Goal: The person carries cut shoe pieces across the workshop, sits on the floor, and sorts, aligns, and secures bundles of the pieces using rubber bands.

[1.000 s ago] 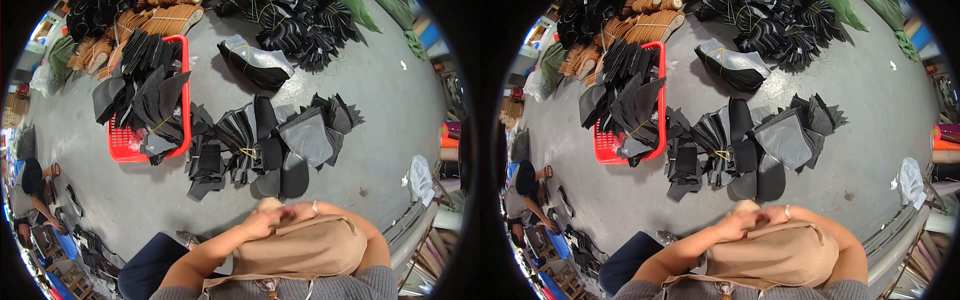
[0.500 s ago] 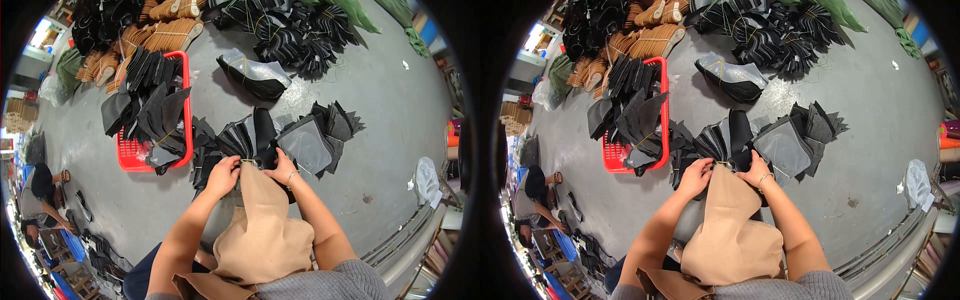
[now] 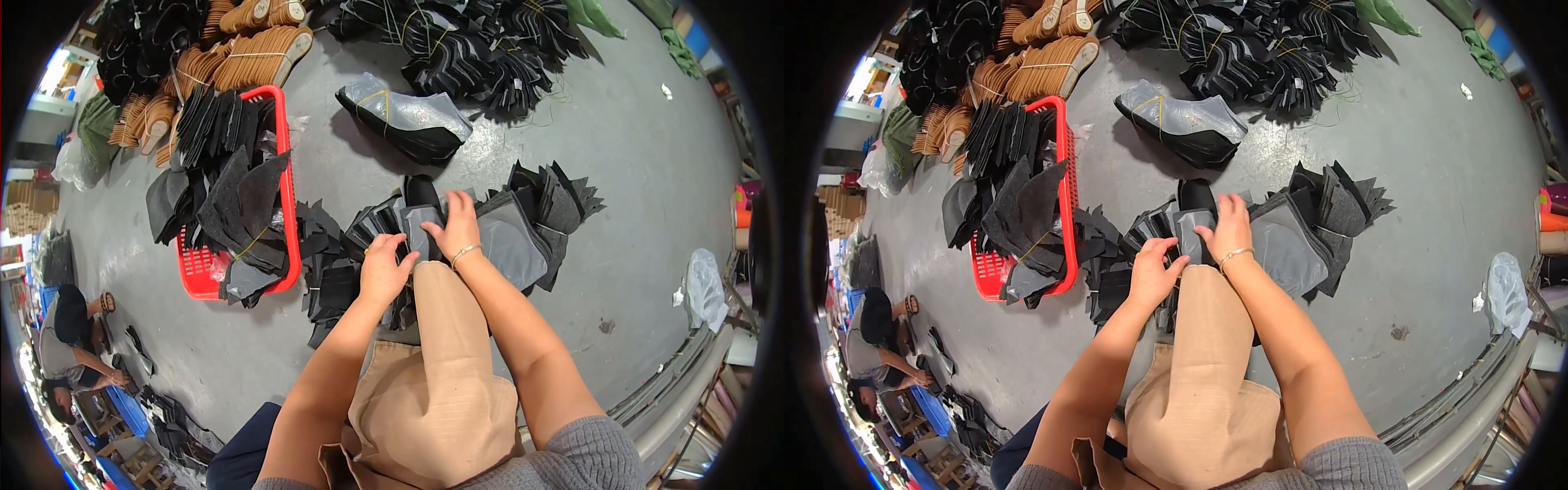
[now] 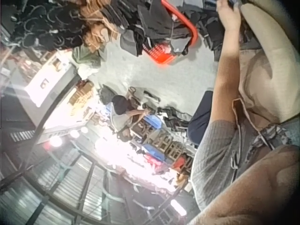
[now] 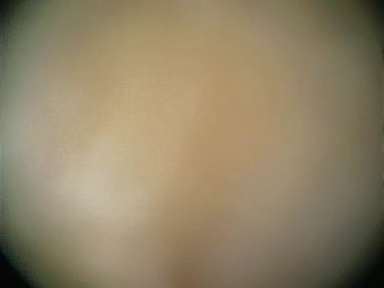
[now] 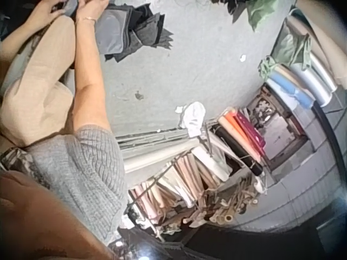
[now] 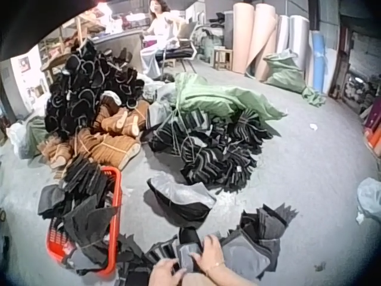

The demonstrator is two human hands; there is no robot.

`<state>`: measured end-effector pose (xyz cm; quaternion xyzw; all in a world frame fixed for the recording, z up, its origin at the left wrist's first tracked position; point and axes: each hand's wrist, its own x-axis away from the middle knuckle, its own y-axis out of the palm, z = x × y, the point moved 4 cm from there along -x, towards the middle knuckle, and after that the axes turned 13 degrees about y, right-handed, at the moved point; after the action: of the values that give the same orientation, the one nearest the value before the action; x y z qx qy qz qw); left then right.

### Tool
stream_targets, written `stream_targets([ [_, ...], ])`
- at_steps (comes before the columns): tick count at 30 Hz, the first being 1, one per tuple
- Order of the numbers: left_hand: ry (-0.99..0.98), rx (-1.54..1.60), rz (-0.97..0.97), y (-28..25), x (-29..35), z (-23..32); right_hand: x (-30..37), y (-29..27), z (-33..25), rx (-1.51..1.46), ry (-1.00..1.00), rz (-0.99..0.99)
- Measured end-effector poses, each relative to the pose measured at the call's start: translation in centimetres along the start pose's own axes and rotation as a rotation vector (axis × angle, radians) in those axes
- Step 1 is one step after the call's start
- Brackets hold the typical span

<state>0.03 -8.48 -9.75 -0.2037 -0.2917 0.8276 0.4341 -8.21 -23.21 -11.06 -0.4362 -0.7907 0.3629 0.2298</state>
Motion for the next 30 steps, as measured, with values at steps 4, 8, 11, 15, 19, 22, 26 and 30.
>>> stream_targets([
  [4, -0.2, 0.094, -0.061, 0.5, -0.6, 0.4, 3.4, 2.0, 2.8, -0.403, 0.46, -0.146],
  [8, -0.155, 0.051, -0.019, 1.1, 0.3, 1.4, 4.6, 5.0, 4.9, -1.062, 0.874, -0.244],
  [11, -0.026, -0.064, 0.015, 0.6, 0.7, 2.4, 4.1, 3.3, 2.7, -1.331, 0.906, -0.266],
  [15, 0.046, -0.046, 0.019, 1.6, 1.0, 3.2, 3.6, 4.9, 4.7, -1.514, 0.905, -0.343],
  [19, -0.102, 0.176, 0.051, 1.7, 1.0, 3.0, 3.3, 5.3, 5.3, -1.752, 0.754, -0.54],
  [22, -0.173, 0.295, 0.099, 2.0, 0.9, 2.9, 3.4, 5.9, 6.1, -1.846, 0.781, -0.599],
  [26, -0.215, 0.346, 0.105, 2.5, 0.7, 2.6, 3.6, 6.4, 6.7, -1.971, 0.863, -0.801],
  [30, -0.347, 0.414, 0.085, 2.1, 0.2, 3.3, 3.6, 6.7, 7.0, -1.951, 0.832, -0.8],
])
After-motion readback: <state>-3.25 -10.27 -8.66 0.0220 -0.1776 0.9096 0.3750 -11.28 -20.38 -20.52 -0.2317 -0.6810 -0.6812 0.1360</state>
